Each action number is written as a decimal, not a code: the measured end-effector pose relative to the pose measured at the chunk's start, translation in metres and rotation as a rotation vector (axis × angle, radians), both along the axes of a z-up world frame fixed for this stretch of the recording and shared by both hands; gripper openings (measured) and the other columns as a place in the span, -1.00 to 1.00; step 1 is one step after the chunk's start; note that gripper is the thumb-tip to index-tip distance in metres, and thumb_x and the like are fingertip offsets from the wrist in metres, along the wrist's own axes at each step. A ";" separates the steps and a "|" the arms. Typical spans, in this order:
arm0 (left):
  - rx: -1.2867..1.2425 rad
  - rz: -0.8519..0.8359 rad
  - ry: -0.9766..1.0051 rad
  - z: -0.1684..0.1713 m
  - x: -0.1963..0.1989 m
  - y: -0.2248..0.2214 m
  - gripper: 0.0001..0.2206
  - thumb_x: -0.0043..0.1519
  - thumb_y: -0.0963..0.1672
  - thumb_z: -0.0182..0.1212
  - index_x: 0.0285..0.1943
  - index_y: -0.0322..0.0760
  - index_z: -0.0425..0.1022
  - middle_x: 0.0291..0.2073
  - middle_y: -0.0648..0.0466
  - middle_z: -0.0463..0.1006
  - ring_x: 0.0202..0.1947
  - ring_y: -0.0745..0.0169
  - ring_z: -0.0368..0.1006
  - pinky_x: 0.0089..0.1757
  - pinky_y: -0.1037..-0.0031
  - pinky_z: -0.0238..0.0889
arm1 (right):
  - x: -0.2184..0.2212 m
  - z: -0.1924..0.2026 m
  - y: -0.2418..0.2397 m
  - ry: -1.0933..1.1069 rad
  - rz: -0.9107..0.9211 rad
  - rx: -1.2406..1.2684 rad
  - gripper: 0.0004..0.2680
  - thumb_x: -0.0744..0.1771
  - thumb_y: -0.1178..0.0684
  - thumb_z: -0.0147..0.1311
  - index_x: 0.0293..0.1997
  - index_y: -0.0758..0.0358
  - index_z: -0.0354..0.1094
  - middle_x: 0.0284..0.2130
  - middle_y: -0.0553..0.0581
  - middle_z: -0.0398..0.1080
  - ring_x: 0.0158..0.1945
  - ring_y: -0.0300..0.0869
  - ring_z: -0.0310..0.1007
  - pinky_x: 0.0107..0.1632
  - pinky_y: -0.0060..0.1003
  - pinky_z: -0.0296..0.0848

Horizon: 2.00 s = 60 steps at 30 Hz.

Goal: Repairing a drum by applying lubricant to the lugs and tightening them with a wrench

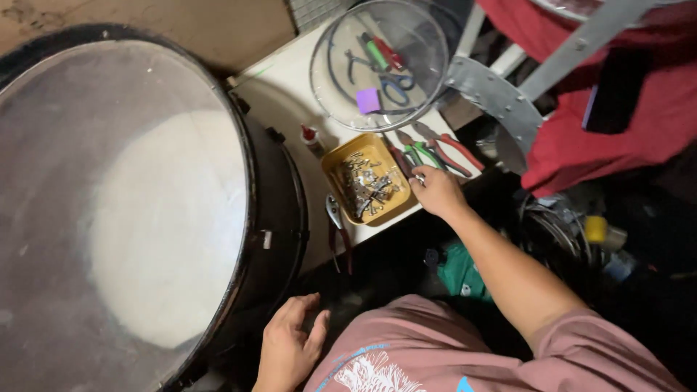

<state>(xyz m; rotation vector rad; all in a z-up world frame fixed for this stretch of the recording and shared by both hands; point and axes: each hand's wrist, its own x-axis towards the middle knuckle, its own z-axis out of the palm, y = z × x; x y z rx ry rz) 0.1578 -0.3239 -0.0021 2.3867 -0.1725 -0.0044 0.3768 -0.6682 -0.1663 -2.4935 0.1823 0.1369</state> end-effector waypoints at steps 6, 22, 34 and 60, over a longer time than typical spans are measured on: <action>0.019 0.129 0.165 -0.026 -0.014 0.012 -0.73 0.16 -0.05 0.29 -0.02 -0.19 0.59 -0.17 0.09 0.69 -0.15 0.15 0.63 -0.10 0.41 0.43 | 0.025 0.026 0.037 -0.110 0.184 0.015 -0.78 0.32 -0.09 0.06 -0.04 0.06 0.54 -0.34 0.18 0.51 -0.18 0.11 0.49 -0.05 -0.03 0.41; 0.085 0.312 0.381 -0.031 -0.055 0.040 -0.61 0.20 0.04 0.20 0.13 -0.17 0.57 -0.04 -0.02 0.68 -0.01 -0.02 0.58 0.02 0.27 0.36 | 0.049 0.030 0.170 0.419 0.659 -0.539 -0.77 0.23 -0.01 0.09 -0.24 0.33 0.60 -0.38 0.29 0.58 -0.22 0.15 0.62 -0.22 -0.03 0.55; -0.070 0.422 0.612 -0.016 -0.123 0.114 -0.62 0.15 0.05 0.17 0.09 -0.09 0.59 -0.29 0.04 0.70 -0.29 0.07 0.61 -0.17 0.31 0.35 | 0.046 0.005 0.165 0.313 0.359 -0.547 -0.67 0.28 -0.01 0.11 0.00 0.50 0.58 0.00 0.53 0.54 0.11 0.33 0.51 0.10 0.04 0.47; -0.290 0.451 0.285 0.027 -0.151 0.093 -0.74 0.20 -0.02 0.21 -0.06 -0.15 0.67 -0.14 0.13 0.72 -0.12 0.28 0.63 -0.02 0.47 0.37 | -0.084 0.089 0.129 0.355 0.447 0.308 -0.90 0.29 0.06 0.23 -0.22 0.23 0.55 -0.44 0.13 0.49 -0.44 -0.13 0.39 -0.30 -0.23 0.31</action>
